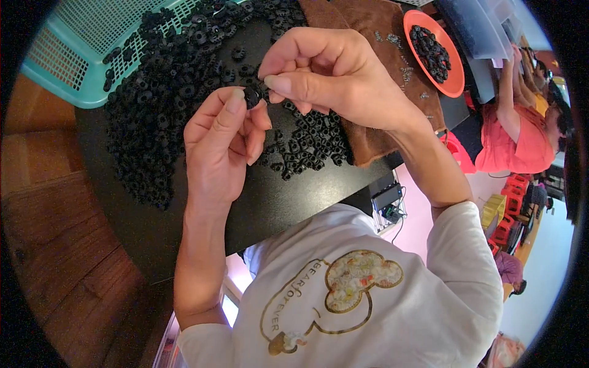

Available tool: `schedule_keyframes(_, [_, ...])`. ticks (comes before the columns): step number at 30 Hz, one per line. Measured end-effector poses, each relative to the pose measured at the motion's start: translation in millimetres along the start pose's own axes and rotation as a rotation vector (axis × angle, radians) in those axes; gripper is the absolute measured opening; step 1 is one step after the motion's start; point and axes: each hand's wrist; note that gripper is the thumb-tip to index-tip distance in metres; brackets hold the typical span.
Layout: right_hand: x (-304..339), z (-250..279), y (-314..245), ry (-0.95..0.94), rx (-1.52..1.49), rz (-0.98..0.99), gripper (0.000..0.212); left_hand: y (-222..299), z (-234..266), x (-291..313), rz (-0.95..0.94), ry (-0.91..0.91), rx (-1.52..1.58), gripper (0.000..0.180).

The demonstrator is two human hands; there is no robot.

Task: Assembling small black plastic rings with tiny metal pins by hand.

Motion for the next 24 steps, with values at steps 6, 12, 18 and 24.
schedule_keyframes(6, [0,3,4,-0.029,-0.044,-0.008,0.009,-1,-3,0,-0.011,0.005,-0.050,0.023])
schedule_keyframes(12, [1,2,7,-0.060,-0.043,-0.039,0.009,-2,-2,0,-0.018,0.003,-0.070,0.022])
schedule_keyframes(18, [3,-2,10,-0.032,-0.078,-0.021,0.006,-3,-2,0,-0.066,0.021,-0.154,0.021])
schedule_keyframes(24, [3,-4,13,-0.039,-0.139,-0.030,0.007,-4,-1,0,-0.057,0.039,-0.142,0.022])
Point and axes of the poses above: each hand's wrist, its own x-axis away from the middle knuckle, its own z-axis out of the back of the hand, y = z × x, and after that the axes turned 13 degrees about x, right-handed
